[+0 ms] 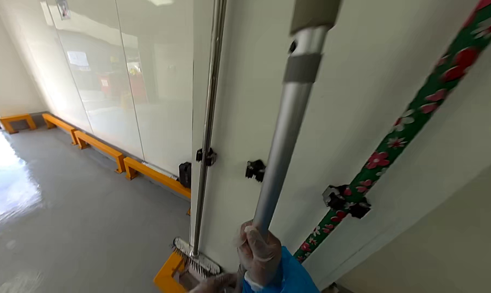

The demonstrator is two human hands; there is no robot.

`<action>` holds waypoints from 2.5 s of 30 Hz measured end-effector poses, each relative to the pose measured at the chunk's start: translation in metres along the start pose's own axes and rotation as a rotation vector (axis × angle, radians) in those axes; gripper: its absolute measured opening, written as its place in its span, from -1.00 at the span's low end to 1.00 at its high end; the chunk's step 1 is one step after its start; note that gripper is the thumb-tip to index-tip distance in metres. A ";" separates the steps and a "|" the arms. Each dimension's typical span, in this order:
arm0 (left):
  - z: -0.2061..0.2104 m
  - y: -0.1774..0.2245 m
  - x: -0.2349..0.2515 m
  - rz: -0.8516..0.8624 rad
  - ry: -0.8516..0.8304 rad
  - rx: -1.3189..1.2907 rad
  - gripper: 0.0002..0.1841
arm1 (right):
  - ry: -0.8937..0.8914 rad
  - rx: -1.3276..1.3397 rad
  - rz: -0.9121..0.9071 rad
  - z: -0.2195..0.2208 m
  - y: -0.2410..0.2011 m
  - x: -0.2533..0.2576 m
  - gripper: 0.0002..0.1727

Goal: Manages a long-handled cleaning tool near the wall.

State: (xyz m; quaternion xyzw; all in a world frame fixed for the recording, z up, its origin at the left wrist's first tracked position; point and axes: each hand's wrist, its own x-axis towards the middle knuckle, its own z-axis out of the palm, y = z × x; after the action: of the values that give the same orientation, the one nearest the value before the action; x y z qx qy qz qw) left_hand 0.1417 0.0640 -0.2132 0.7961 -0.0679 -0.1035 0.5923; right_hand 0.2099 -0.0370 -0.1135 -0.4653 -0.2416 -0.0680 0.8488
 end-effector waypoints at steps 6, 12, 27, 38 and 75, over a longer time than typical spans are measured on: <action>-0.013 -0.042 -0.028 -0.222 0.118 -0.058 -0.56 | -0.092 0.022 0.053 -0.023 -0.014 -0.011 -0.66; 0.008 -0.044 -0.049 -0.336 0.185 -0.064 -0.60 | -0.144 0.060 0.028 -0.040 -0.029 -0.033 -0.62; 0.095 0.027 -0.046 -0.121 0.234 0.174 0.13 | -0.654 0.516 0.163 -0.059 -0.098 -0.039 -0.53; 0.050 0.056 0.002 0.184 0.657 0.038 0.06 | -0.646 0.479 0.365 0.008 -0.069 0.031 -0.47; -0.013 0.065 0.133 0.380 0.666 0.150 -0.44 | -0.127 -1.402 -1.319 0.068 -0.122 0.170 -0.62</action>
State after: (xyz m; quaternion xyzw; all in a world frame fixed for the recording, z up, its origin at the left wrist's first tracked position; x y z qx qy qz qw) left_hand 0.2743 0.0268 -0.1590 0.8004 -0.0256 0.2774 0.5308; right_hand 0.2932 -0.0311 0.0901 -0.6399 -0.4044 -0.6350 0.1544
